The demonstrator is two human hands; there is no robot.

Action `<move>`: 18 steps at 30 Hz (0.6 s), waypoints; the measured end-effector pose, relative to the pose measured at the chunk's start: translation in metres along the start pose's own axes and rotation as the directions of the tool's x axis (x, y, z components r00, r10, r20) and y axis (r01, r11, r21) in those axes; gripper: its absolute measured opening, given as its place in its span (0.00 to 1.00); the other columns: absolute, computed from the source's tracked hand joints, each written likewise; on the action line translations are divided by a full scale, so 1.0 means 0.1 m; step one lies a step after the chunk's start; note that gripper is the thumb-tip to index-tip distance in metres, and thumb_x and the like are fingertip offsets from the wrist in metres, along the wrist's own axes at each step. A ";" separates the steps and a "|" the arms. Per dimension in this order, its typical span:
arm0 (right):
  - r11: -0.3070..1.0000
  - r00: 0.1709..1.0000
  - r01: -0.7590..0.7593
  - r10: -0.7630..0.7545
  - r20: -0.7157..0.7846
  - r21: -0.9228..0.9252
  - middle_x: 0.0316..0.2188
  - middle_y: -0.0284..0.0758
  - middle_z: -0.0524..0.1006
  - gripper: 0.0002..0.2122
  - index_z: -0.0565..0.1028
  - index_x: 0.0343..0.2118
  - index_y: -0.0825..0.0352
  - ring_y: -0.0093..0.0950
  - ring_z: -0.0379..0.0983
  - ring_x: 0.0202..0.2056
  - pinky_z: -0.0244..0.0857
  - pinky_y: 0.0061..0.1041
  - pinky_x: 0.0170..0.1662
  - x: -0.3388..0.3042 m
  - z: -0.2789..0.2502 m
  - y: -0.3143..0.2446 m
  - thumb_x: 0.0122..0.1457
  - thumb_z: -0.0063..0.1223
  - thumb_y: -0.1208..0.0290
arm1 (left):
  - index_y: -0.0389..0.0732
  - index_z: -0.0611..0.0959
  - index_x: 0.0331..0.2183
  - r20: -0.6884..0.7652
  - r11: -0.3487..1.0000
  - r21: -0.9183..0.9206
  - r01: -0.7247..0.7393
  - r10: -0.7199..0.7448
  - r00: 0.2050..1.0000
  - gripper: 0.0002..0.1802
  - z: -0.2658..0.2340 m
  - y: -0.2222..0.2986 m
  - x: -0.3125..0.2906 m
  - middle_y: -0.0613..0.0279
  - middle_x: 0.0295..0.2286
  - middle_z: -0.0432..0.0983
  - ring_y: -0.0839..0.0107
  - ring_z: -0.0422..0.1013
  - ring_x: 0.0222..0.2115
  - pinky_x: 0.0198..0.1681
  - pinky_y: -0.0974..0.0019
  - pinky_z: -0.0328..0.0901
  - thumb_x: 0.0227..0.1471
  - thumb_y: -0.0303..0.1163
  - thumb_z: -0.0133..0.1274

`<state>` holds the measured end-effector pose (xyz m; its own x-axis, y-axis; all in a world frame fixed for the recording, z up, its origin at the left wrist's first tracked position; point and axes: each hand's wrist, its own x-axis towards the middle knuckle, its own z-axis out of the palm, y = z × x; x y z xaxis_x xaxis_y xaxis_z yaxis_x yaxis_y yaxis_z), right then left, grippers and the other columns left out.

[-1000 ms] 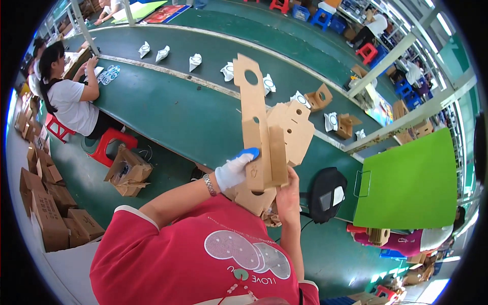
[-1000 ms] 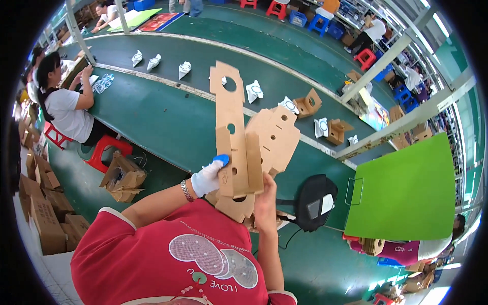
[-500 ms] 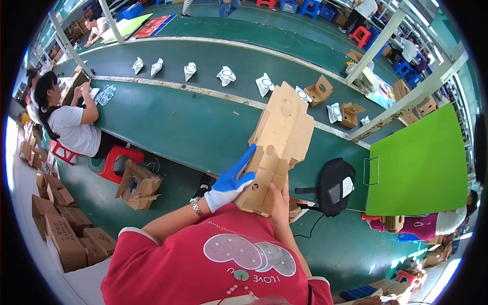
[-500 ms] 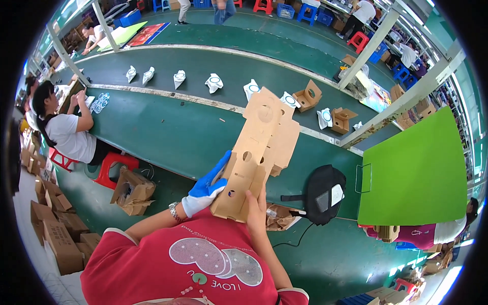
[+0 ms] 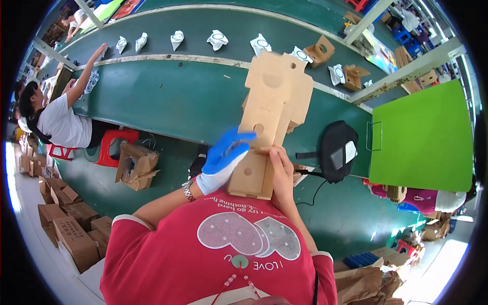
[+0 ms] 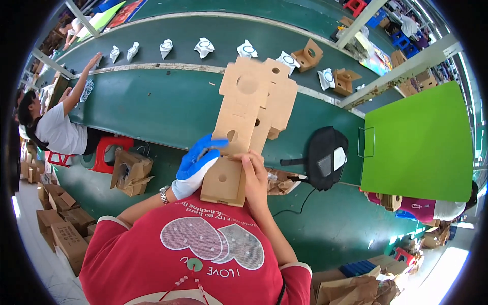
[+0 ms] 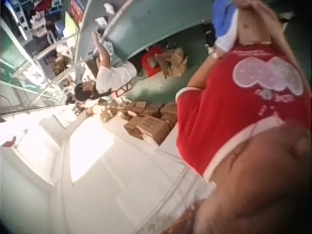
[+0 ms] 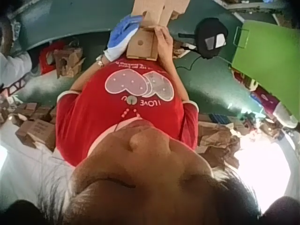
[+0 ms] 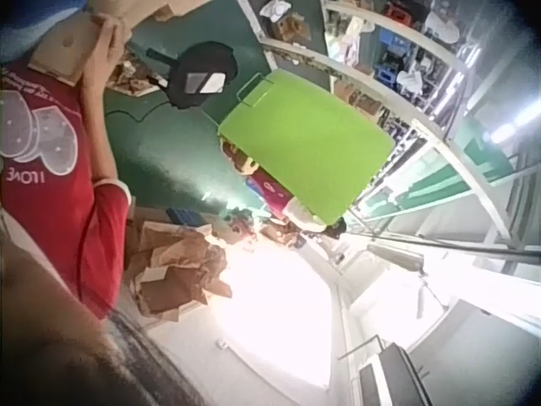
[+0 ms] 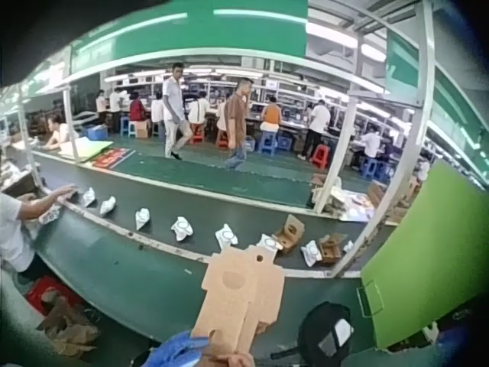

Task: Folding and preparing cardboard packaging inserts at an assembly line station.

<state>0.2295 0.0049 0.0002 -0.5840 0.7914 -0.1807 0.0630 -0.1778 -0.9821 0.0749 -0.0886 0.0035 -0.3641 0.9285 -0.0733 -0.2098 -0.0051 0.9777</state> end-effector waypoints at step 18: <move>0.905 0.948 -0.296 0.241 0.206 0.306 0.59 0.38 0.67 0.34 0.63 0.61 0.67 0.34 0.61 0.60 0.52 0.34 0.64 0.11 -0.29 0.41 0.68 0.20 0.41 | 0.37 0.72 0.55 0.369 0.566 0.755 -0.333 0.055 0.928 0.21 -0.64 -0.26 0.17 0.50 0.47 0.75 0.61 0.73 0.47 0.48 0.65 0.68 0.66 0.34 0.37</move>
<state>0.2494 0.0236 -0.0439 -0.7057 0.5869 -0.3968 -0.0176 -0.5744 -0.8184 0.0158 -0.0964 -0.0358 -0.0149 0.9982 0.0578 0.6873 -0.0317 0.7257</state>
